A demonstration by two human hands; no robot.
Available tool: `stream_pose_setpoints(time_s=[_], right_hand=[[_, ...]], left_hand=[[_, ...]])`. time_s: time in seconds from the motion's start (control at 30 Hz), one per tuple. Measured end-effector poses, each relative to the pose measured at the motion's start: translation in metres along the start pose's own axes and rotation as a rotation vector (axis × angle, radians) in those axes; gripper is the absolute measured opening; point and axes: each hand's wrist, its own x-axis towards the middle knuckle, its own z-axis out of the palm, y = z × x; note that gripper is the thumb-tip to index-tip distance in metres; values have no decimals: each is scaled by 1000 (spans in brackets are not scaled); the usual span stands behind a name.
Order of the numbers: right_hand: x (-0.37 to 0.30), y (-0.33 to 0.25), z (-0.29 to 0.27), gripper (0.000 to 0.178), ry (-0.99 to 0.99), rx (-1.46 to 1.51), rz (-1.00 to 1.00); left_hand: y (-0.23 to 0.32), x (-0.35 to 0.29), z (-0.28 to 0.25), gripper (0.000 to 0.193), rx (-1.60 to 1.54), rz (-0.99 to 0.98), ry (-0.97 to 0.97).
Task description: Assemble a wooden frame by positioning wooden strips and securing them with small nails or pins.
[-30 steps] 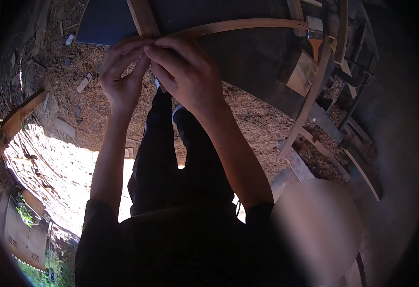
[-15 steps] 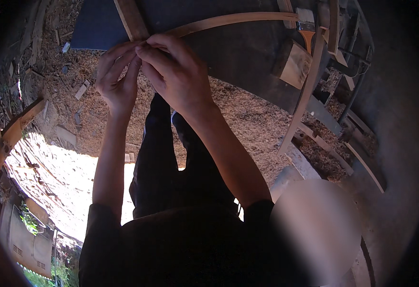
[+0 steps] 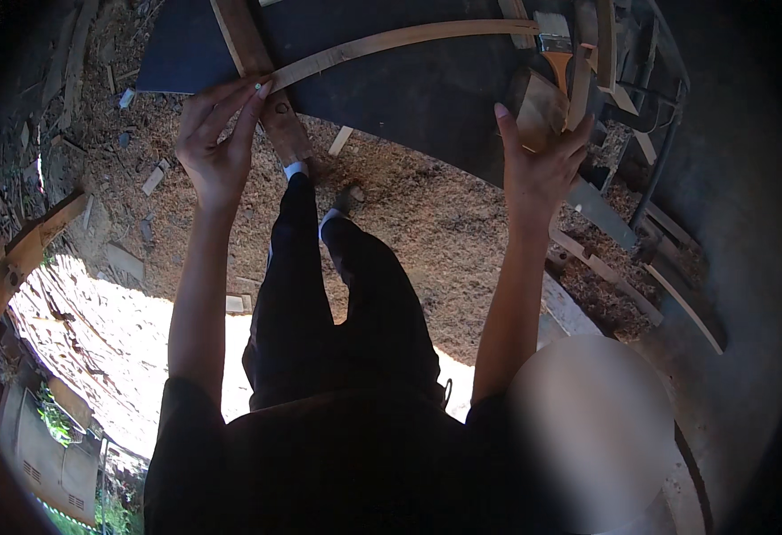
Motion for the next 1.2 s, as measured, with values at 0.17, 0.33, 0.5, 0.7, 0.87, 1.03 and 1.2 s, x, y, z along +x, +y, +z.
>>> stream_pose_setpoints(time_s=[0.17,0.33,0.5,0.7,0.87,1.03,1.2], right_hand=[[2,-11,-24,85,-260,924,247],[-23,-23,-37,66,-924,2398,271],[-43,-50,-35,66,-1160,2813,327],[-52,-68,-32,72,-1276,2842,350],[-60,-92,-56,79,-612,2022,332],[-62,-84,-24,104,-11,358,-256],[-55,-63,4,111,-15,400,-179]], left_hand=[[0,-4,-1,16,44,14,14],[-1,-8,5,14,53,4,40],[3,-5,-2,14,61,-16,17],[-2,-7,-1,13,-6,-48,4],[-5,-3,-1,12,-22,4,20],[-10,-6,2,14,-51,-18,31],[-7,-5,4,13,-61,-14,36]])
